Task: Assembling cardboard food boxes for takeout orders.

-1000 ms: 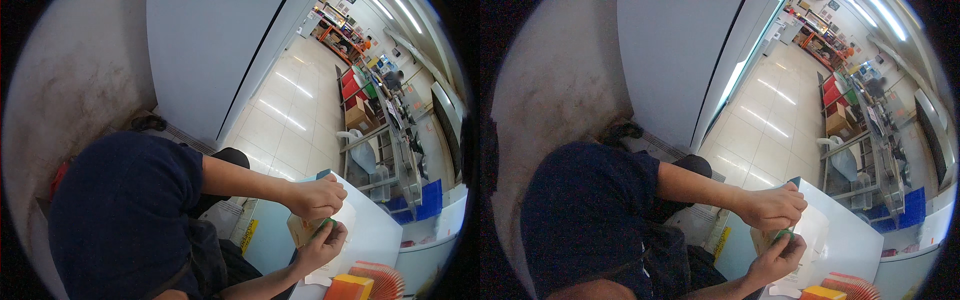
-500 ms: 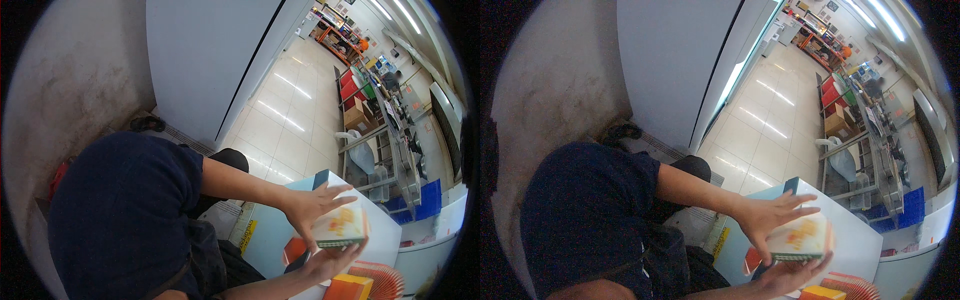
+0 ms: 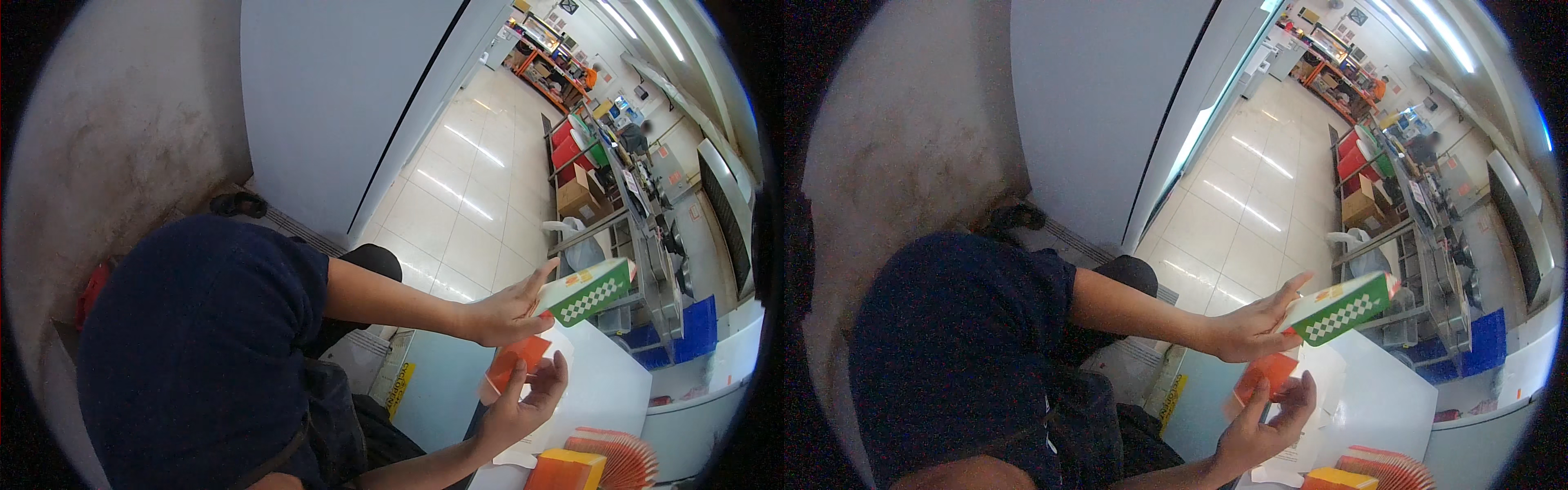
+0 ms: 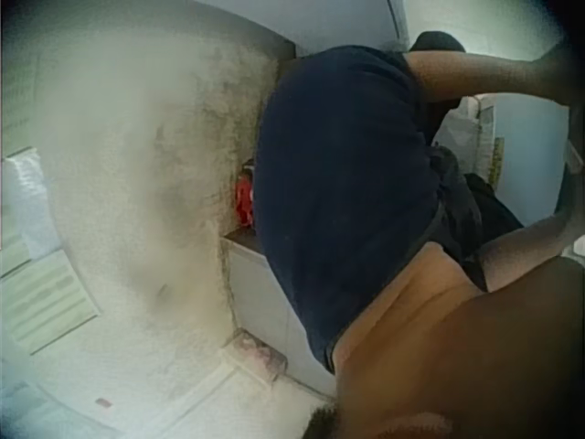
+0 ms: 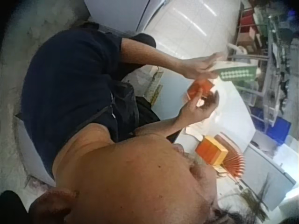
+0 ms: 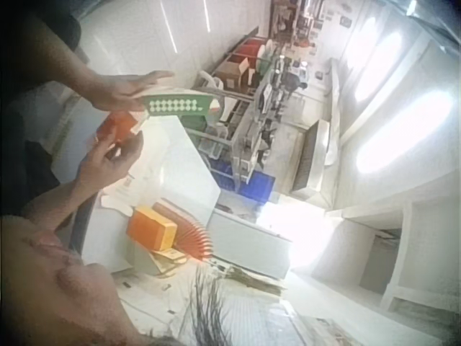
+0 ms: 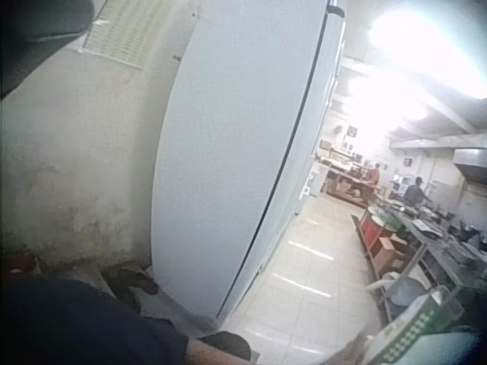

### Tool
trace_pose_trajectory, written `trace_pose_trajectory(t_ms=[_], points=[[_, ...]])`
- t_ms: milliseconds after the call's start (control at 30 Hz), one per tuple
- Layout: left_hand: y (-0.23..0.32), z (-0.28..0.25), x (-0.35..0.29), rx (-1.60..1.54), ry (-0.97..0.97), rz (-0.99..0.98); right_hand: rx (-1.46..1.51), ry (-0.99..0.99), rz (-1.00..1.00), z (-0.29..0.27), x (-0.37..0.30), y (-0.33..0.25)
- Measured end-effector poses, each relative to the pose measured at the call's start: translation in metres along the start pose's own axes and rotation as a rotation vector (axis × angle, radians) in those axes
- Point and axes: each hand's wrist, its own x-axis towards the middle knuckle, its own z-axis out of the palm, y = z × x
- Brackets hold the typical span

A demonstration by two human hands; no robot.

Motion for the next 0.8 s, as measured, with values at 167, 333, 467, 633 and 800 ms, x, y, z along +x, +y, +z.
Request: trace_pose_trajectory(t_ms=[167,333,467,633,800], points=[[-0.007,0.002,0.002,0.203,0.108,0.025,-0.078,-0.104,-0.158,0.003,0.002,0.002],[-0.005,-0.007,0.010,0.113,-0.187,-0.333,-0.148,0.013,-0.272,0.006,0.003,0.005],[-0.006,0.002,0.005,0.306,-0.187,-0.142,-0.214,0.141,-0.142,0.001,0.004,0.012],[0.004,0.002,0.004,0.222,-0.281,-0.227,-0.231,0.210,-0.279,0.002,0.010,0.017],[0.003,0.006,-0.001,0.445,-0.154,-0.067,-0.178,0.085,-0.073,0.000,0.004,0.015]])
